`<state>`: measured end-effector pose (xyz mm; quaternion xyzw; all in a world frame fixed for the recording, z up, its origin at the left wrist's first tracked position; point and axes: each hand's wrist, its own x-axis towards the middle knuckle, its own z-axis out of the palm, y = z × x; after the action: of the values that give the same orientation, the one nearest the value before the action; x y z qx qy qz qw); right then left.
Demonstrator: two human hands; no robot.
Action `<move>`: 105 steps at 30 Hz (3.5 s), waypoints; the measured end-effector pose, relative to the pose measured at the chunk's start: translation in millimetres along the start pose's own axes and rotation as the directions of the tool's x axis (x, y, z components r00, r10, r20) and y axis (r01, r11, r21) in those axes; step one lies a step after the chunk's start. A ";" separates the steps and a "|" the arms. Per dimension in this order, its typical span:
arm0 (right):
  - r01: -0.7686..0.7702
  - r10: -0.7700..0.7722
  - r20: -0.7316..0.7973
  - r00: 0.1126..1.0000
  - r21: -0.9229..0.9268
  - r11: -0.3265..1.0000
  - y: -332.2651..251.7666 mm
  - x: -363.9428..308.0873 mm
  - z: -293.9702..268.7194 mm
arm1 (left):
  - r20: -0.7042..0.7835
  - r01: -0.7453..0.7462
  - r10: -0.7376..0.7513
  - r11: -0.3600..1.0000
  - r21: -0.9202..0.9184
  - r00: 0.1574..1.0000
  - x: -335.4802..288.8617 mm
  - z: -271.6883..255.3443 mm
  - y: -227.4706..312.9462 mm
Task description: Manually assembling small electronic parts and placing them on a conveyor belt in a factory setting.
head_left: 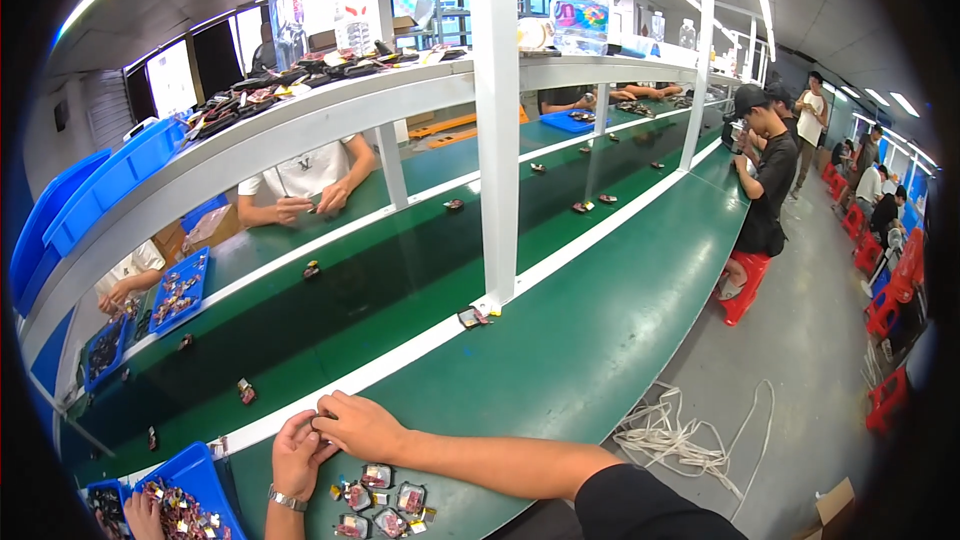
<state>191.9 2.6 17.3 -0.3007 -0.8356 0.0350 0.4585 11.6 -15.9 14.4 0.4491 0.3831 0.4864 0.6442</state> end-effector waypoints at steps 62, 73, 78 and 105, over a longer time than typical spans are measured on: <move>-0.260 0.233 0.134 0.963 0.245 0.934 -1.9 -2.0 -14.2 | 0.163 -0.001 0.005 1.000 -0.019 0.987 0.4 1.5 -2.7; -0.362 0.324 0.165 0.932 0.345 0.866 2.6 -6.1 -8.2 | 0.159 -0.010 0.016 0.999 -0.037 0.987 1.6 1.6 -2.6; -0.367 0.325 0.172 0.930 0.367 0.855 10.7 -10.5 -4.6 | 0.131 0.012 -0.010 1.000 -0.009 0.991 0.0 5.2 -1.1; -0.279 0.271 0.067 0.960 0.272 0.921 -7.4 -7.7 -13.5 | 0.076 -0.067 0.074 0.994 -0.091 0.994 0.3 12.7 -9.8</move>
<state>202.1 -10.5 21.8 -0.3467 -0.7781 0.2205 0.4752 26.2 -19.5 8.9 0.4522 0.3193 0.5071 0.6606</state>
